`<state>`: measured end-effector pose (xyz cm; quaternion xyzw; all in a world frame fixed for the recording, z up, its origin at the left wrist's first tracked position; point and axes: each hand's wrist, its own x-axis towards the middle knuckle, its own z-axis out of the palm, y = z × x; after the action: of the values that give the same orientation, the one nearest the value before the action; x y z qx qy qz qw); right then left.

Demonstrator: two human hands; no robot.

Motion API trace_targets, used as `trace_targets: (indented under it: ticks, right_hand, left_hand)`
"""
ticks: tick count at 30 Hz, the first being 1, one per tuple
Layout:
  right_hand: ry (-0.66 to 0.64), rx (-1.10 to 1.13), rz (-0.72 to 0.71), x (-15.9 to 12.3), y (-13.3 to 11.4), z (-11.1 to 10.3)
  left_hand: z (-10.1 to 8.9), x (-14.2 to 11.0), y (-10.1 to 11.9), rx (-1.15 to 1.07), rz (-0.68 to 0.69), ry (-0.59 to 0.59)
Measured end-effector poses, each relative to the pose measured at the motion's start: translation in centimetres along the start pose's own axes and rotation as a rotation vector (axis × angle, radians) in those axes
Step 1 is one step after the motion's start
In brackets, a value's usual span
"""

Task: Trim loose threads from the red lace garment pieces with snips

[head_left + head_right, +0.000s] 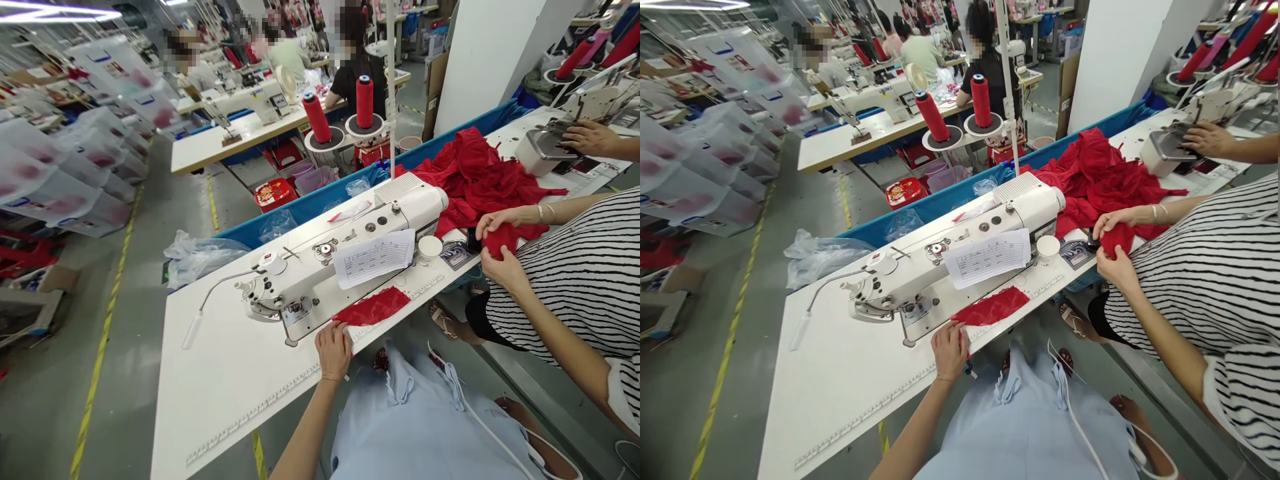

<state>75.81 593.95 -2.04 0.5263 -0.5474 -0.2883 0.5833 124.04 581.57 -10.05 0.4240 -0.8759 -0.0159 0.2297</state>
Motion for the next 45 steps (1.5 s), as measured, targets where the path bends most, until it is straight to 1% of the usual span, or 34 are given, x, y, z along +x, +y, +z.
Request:
trace_targets:
  ticks: [4,8,12,17,22,27,30,35,39,42,45]
  right_hand:
    - [0.088,0.012,-0.172,-0.7,-0.6,-0.4]
    - [0.106,0.076,-0.231,-1.0,-0.9,-0.7]
    - [0.081,0.217,-0.216,-1.2,-0.9,-1.1]
    - [0.035,0.473,-0.168,-1.3,-0.4,-1.8]
    - [-0.014,0.705,-0.102,-0.9,-0.5,-1.8]
    - [-0.032,0.86,-0.068,-0.5,-0.6,-2.0]
    - [-0.018,0.924,-0.079,-0.5,-0.4,-2.2]
    - [0.007,0.937,-0.143,-0.6,-0.4,-1.7]
    - [-0.02,0.84,-0.122,-0.4,-0.4,-1.4]
    - [-0.028,0.771,-0.103,-0.2,-0.6,-2.3]
    - [-0.007,0.745,-0.113,-0.2,-0.9,-4.3]
  left_hand:
    - [0.1,-0.1,-0.1,0.007,0.001,0.001]
    - [0.0,-0.1,-0.1,0.016,0.005,0.004]
    - [0.0,-0.1,-0.1,0.023,0.011,0.003]
    - [0.1,-0.2,-0.2,0.031,0.021,-0.001]
    - [0.1,-0.2,-0.1,0.022,0.01,-0.006]
    - [0.0,-0.1,-0.1,0.046,0.032,0.01]
    - [0.0,-0.1,-0.1,0.047,0.029,0.004]
    - [0.0,-0.1,-0.1,0.041,0.026,0.005]
    - [-0.1,0.0,0.1,0.054,0.035,0.018]
    - [-0.1,0.0,0.1,0.055,0.029,0.014]
    - [0.0,-0.1,0.0,0.044,0.013,-0.001]
